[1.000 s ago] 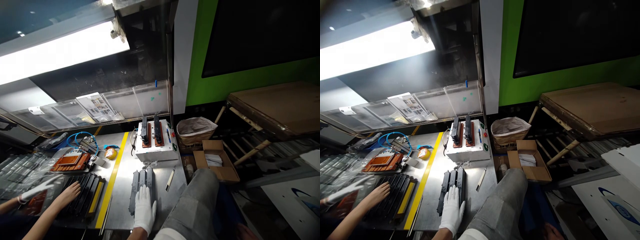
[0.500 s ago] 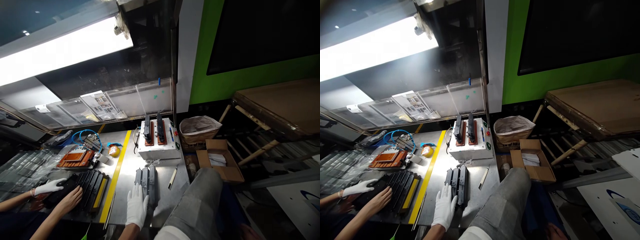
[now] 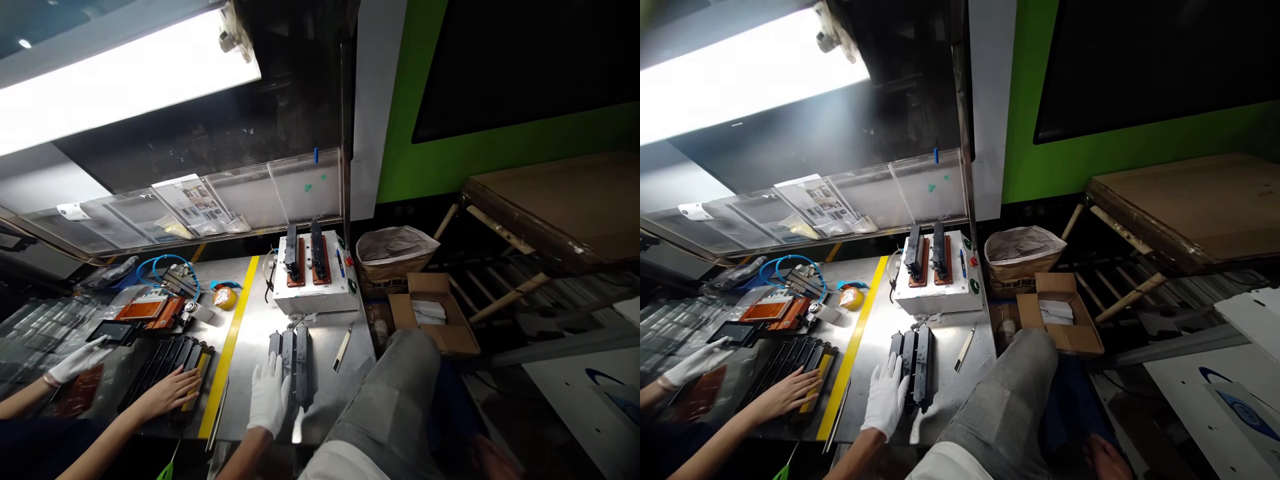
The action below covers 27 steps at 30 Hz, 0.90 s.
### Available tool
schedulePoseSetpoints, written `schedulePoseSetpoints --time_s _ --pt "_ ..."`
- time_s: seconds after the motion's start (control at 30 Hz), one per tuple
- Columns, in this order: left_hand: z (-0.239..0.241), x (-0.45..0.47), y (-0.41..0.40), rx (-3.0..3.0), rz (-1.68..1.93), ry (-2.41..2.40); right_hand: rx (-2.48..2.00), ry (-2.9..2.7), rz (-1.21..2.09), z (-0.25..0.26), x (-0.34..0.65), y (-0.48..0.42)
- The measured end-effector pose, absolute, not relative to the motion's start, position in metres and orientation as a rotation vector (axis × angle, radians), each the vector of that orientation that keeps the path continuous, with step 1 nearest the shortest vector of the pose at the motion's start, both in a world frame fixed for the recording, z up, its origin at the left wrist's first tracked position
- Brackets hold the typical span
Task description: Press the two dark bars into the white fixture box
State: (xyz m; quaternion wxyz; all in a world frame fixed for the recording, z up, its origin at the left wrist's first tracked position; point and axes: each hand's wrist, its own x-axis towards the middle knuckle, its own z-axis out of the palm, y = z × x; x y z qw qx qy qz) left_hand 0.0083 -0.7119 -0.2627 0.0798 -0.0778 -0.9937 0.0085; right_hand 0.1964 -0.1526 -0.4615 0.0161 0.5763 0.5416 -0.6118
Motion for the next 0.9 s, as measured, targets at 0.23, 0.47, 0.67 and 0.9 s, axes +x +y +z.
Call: schedulePoseSetpoints --time_s 0.23,0.47,0.67,0.9 --pt "-0.308 0.036 -0.685 -0.503 0.172 -2.904 1.827 1.618 -1.968 -0.457 0.189 -0.159" --pt "-0.316 0.029 -0.682 -0.545 0.199 -2.924 1.835 1.590 -1.980 -0.446 0.187 -0.163" --pt "-0.285 -0.025 -0.660 -0.406 0.111 -3.127 1.888 1.555 -1.943 -0.434 0.183 -0.165" --pt "-0.265 -0.055 -0.649 -0.444 0.019 -3.154 1.853 1.588 -1.907 -0.439 0.187 -0.162"
